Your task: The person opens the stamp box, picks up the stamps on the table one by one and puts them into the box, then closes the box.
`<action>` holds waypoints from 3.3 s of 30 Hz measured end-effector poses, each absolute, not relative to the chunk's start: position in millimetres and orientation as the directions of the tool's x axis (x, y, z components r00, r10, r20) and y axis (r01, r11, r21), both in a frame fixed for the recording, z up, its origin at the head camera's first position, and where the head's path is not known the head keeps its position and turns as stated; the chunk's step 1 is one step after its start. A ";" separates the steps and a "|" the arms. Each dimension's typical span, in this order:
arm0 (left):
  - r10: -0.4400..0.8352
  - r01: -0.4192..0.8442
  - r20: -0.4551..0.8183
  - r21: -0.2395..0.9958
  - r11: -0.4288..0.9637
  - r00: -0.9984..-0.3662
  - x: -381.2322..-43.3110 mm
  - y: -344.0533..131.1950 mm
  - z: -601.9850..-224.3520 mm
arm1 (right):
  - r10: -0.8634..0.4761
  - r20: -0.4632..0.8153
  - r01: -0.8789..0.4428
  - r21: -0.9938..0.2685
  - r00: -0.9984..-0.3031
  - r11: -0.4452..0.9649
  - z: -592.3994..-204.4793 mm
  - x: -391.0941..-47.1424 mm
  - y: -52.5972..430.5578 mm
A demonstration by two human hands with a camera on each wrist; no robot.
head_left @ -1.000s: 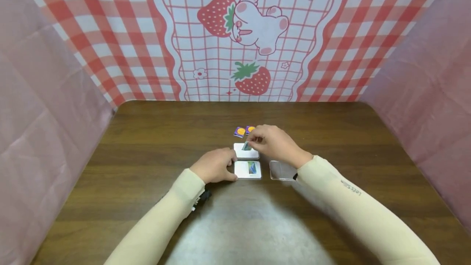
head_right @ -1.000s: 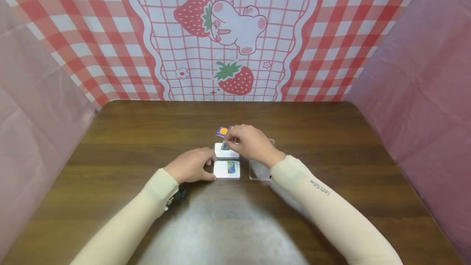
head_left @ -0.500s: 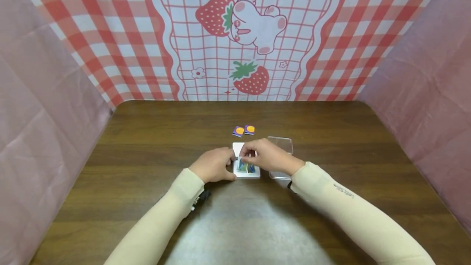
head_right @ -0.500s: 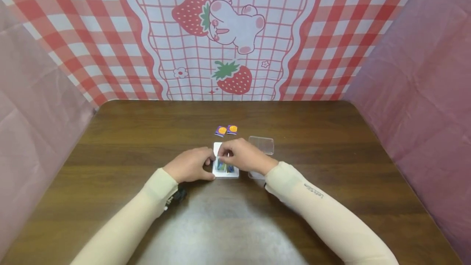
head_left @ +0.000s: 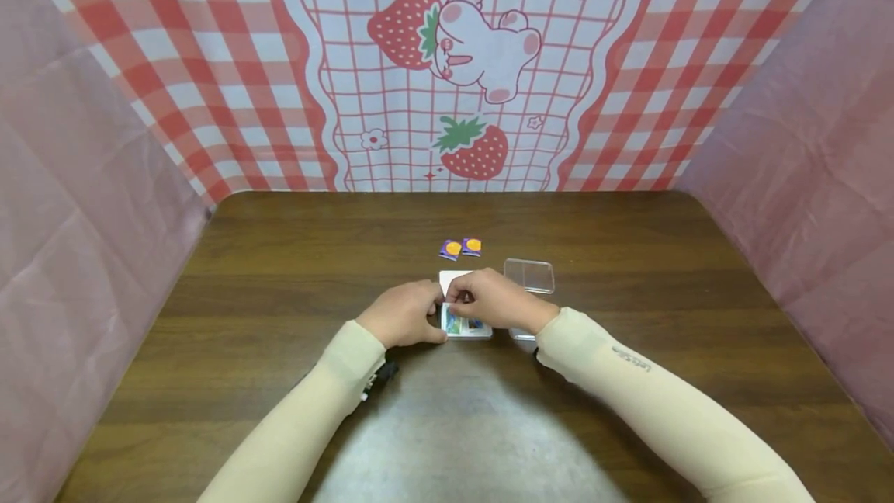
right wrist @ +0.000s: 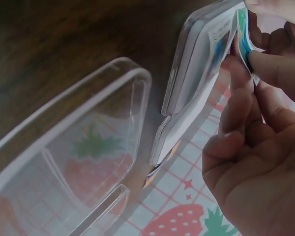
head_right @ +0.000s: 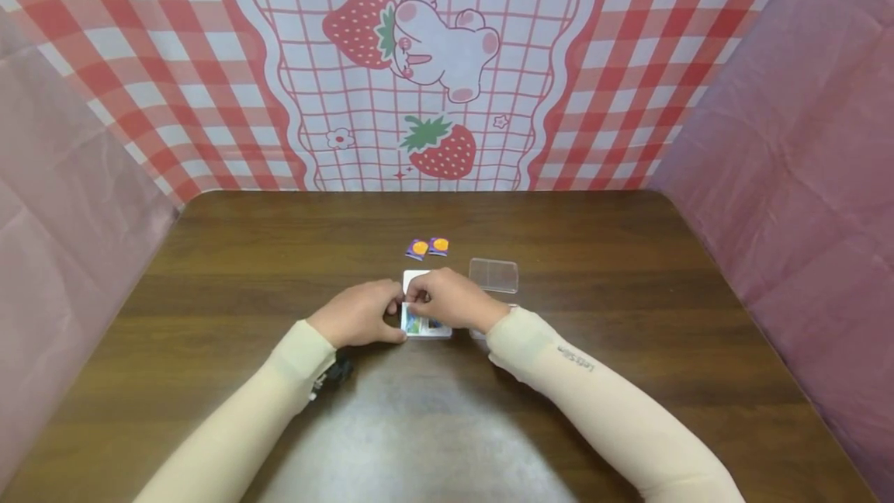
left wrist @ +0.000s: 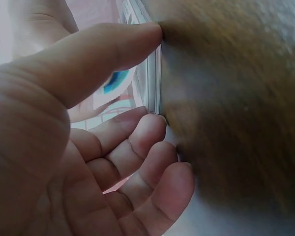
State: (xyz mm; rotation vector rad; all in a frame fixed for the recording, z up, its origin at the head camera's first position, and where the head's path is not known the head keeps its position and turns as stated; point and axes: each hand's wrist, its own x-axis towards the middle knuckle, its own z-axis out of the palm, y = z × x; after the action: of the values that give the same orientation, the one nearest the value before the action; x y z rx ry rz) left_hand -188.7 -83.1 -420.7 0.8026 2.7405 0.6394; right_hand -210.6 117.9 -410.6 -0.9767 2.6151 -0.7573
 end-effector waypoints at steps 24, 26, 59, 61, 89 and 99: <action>0.548 0.454 -0.090 0.457 0.765 -0.832 -188.9 -82.4 -421.7 | -0.706 0.112 -0.708 -0.243 -0.699 0.663 -415.4 -205.7 117.6; 0.548 0.454 -0.089 0.458 0.764 -0.832 -188.9 -82.6 -421.8 | -0.708 0.114 -0.710 -0.251 -0.697 0.658 -415.9 -205.5 117.3; 0.542 0.454 -0.092 0.441 0.774 -0.836 -186.8 -82.0 -419.2 | -0.548 0.003 -0.524 -0.297 -0.836 0.798 -420.1 -238.9 190.1; 0.542 0.454 -0.093 0.440 0.775 -0.836 -187.0 -81.5 -419.2 | -0.559 -0.001 -0.536 -0.282 -0.829 0.796 -422.6 -240.8 189.8; 0.503 0.409 -0.142 0.418 0.811 -0.852 -189.8 -101.8 -415.4 | -0.613 -0.038 -0.584 -0.263 -0.789 0.768 -420.5 -247.1 182.8; 0.500 0.401 -0.157 0.418 0.815 -0.852 -197.2 -132.3 -412.6 | -0.590 -0.032 -0.562 -0.269 -0.807 0.782 -421.0 -248.3 185.9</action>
State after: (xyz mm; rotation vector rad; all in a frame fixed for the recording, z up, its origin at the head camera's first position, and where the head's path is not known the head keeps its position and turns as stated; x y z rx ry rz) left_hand -197.2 -132.3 -412.6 0.6933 2.7404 0.5472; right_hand -248.3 185.9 -421.0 -0.9267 2.8566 -0.3771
